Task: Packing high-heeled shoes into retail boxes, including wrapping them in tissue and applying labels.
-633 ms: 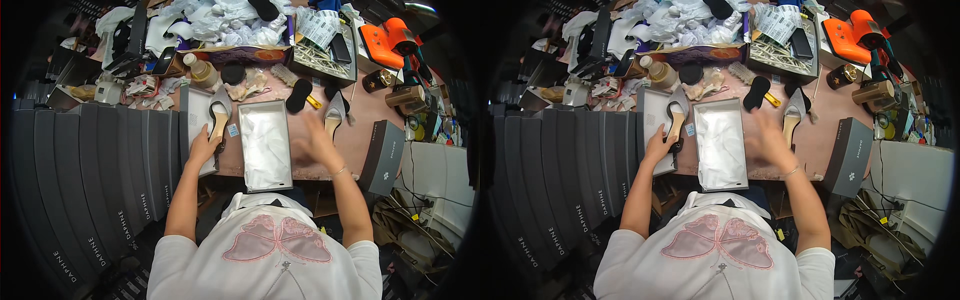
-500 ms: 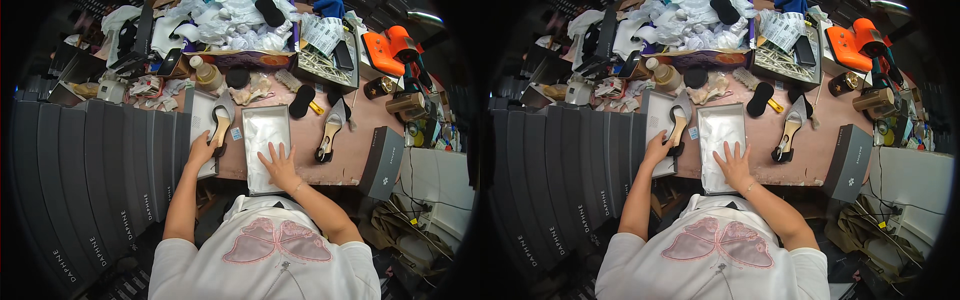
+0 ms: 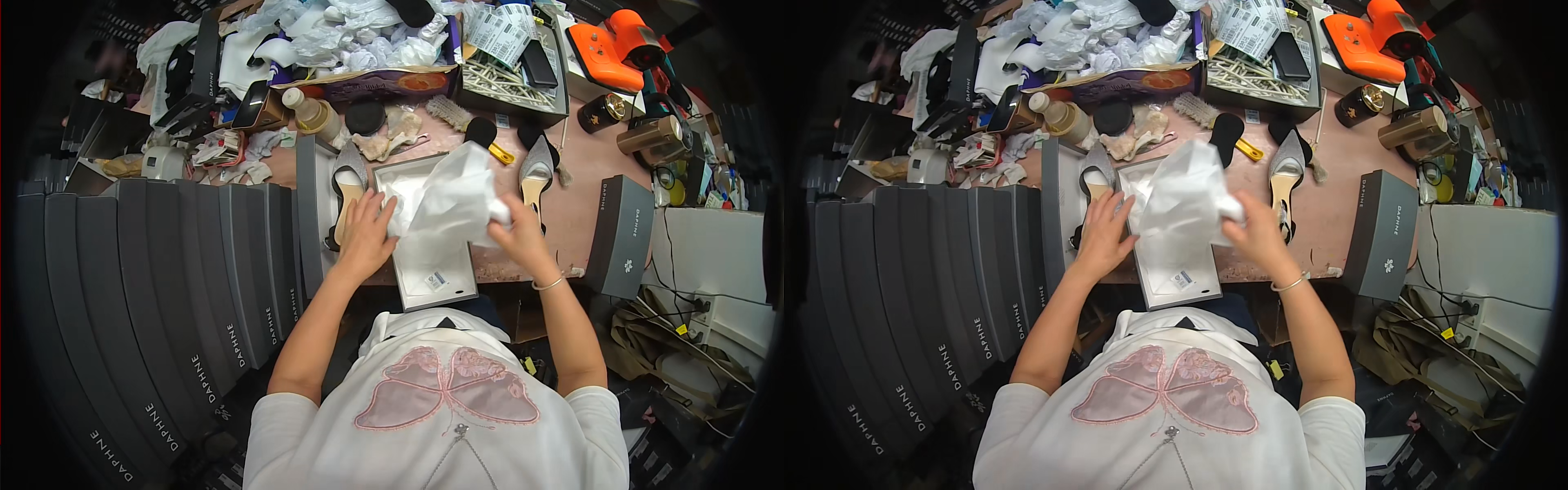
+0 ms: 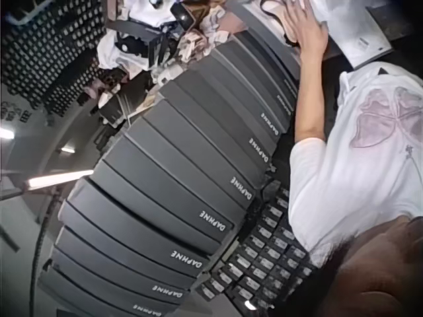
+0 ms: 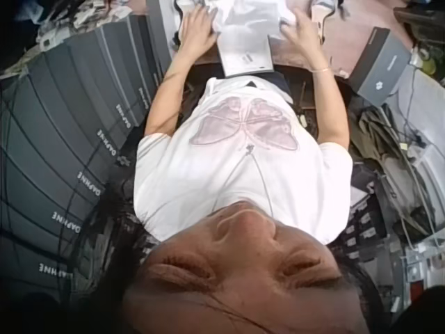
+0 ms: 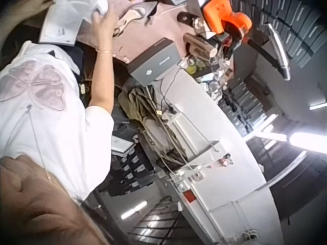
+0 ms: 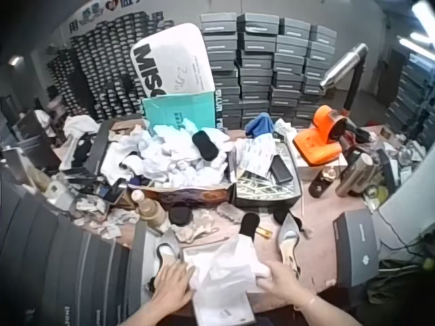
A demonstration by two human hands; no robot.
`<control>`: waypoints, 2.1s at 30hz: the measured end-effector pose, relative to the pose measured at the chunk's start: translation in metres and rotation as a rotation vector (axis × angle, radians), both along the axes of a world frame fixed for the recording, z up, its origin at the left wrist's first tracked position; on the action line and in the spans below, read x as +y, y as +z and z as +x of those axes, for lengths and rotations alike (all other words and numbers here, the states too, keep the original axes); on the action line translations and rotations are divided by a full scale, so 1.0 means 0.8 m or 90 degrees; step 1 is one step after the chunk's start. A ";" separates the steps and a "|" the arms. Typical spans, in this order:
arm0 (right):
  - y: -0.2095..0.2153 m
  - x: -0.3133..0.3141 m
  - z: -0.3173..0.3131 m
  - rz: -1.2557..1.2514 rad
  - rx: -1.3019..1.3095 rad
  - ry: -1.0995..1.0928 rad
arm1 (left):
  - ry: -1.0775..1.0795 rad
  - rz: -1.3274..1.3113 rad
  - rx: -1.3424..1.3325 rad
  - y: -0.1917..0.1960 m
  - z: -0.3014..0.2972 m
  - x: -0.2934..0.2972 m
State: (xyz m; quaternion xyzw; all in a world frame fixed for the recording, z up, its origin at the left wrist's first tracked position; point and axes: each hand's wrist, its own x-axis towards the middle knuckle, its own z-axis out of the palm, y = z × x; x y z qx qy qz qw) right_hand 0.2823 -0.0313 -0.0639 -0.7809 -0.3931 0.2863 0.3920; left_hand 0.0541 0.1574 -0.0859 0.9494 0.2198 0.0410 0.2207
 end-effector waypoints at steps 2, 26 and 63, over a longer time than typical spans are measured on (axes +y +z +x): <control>0.004 0.000 0.026 0.050 0.117 -0.087 | -0.057 0.105 0.108 -0.010 0.018 -0.012; -0.021 -0.075 0.050 0.107 0.260 -0.126 | -0.129 0.184 0.182 -0.089 0.042 0.004; -0.058 -0.156 0.054 0.114 0.305 -0.261 | -0.116 0.130 0.220 -0.082 0.047 0.002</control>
